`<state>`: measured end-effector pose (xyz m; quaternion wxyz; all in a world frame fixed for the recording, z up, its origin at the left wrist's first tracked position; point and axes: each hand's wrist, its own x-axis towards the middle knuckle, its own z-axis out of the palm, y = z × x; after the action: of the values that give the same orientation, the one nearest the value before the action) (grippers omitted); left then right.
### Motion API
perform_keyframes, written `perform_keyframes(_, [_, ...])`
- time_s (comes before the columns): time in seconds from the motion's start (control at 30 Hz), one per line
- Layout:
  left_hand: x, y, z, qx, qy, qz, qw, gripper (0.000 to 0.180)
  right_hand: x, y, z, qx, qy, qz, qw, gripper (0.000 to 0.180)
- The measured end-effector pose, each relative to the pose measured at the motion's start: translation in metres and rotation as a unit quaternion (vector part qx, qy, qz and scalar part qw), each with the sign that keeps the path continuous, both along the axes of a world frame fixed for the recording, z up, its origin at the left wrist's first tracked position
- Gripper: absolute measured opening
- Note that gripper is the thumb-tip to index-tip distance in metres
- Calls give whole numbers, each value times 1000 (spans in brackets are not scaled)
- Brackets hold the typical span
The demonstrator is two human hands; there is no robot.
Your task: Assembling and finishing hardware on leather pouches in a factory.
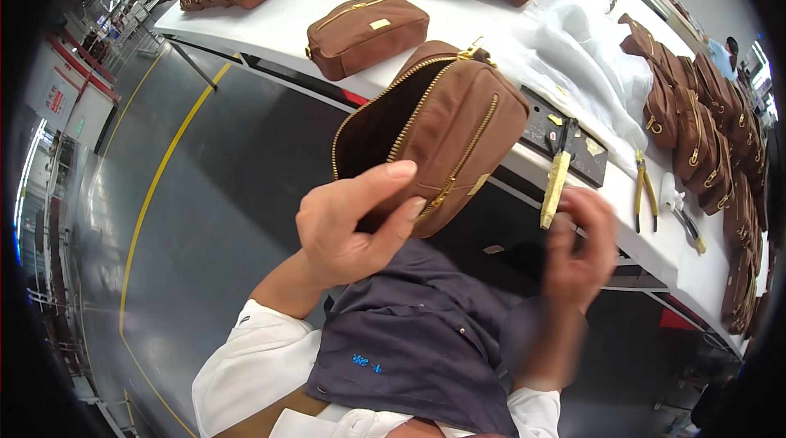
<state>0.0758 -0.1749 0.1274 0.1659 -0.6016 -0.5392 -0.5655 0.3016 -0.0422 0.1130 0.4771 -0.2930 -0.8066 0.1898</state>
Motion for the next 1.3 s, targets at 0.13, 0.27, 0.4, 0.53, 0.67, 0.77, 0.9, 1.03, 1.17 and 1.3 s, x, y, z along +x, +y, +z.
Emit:
perform_keyframes(0.13, [5,-6,5,18,56,2,998,38,-61,-36,10,-47,37,156,986,35])
perform_keyframes(0.27, [1,-15,1,15,66,13,998,40,-83,-40,8,-56,42,204,977,37])
perform_keyframes(0.4, [-3,-27,-2,24,71,41,996,45,-94,-51,8,-38,71,235,969,37])
perform_keyframes(0.53, [-6,-36,-5,22,86,46,995,50,-95,-53,13,10,66,239,969,35])
perform_keyframes(0.67, [-7,-42,-6,14,100,36,994,54,-94,-53,15,35,36,277,960,29])
perform_keyframes(0.77, [-9,-44,-8,19,93,48,994,55,-96,-58,13,91,40,239,966,27])
perform_keyframes(0.9, [-10,-44,-10,26,80,54,995,54,-104,-65,9,122,55,207,969,27])
perform_keyframes(1.03, [-14,-41,-15,24,65,38,997,55,-113,-65,-2,126,67,177,974,29])
perform_keyframes(1.17, [-18,-36,-14,13,44,35,998,40,-117,-61,-4,132,65,166,975,30])
perform_keyframes(1.3, [-32,-30,-8,5,80,41,996,49,-114,-49,2,154,51,155,974,30])
